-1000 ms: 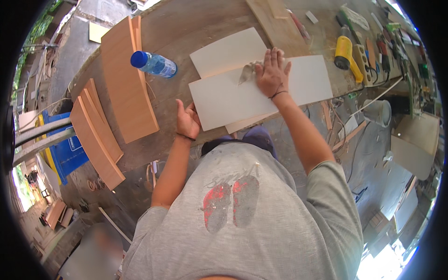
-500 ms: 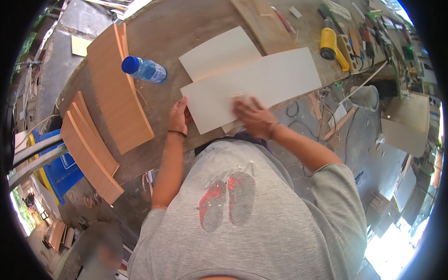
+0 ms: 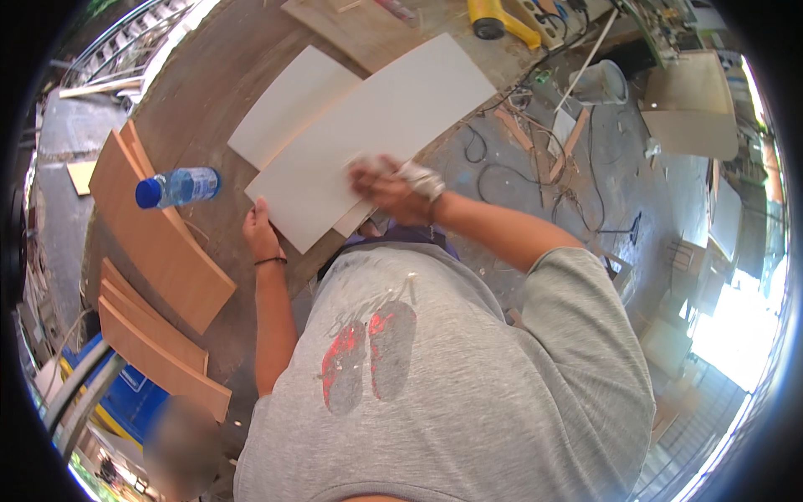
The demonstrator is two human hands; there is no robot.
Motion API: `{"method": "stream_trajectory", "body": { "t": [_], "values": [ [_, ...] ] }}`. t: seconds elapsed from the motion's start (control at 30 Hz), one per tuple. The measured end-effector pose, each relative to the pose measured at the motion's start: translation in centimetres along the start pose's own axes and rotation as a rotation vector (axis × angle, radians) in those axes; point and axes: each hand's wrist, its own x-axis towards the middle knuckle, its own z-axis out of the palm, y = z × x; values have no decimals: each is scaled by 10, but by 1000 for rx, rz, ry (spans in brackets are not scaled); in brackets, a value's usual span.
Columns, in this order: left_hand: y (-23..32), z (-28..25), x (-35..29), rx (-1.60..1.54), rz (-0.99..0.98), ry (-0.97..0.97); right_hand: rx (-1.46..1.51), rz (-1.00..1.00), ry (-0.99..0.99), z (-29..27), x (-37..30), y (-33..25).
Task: The person wipes wood and white panels with a cloth and a liquid from a blue plastic bottle, then marks the panels with a pencil.
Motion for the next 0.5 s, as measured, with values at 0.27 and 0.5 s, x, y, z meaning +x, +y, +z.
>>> {"method": "stream_trajectory", "body": {
  "t": [0.27, 0.5],
  "values": [
    [-11, 23, -10, 407, 220, 233, -108, 536, 37, 8, -29, 55],
    [-13, 25, -9, 444, 284, 251, 239, 42, 132, 6, 20, -24]
  ]
}}
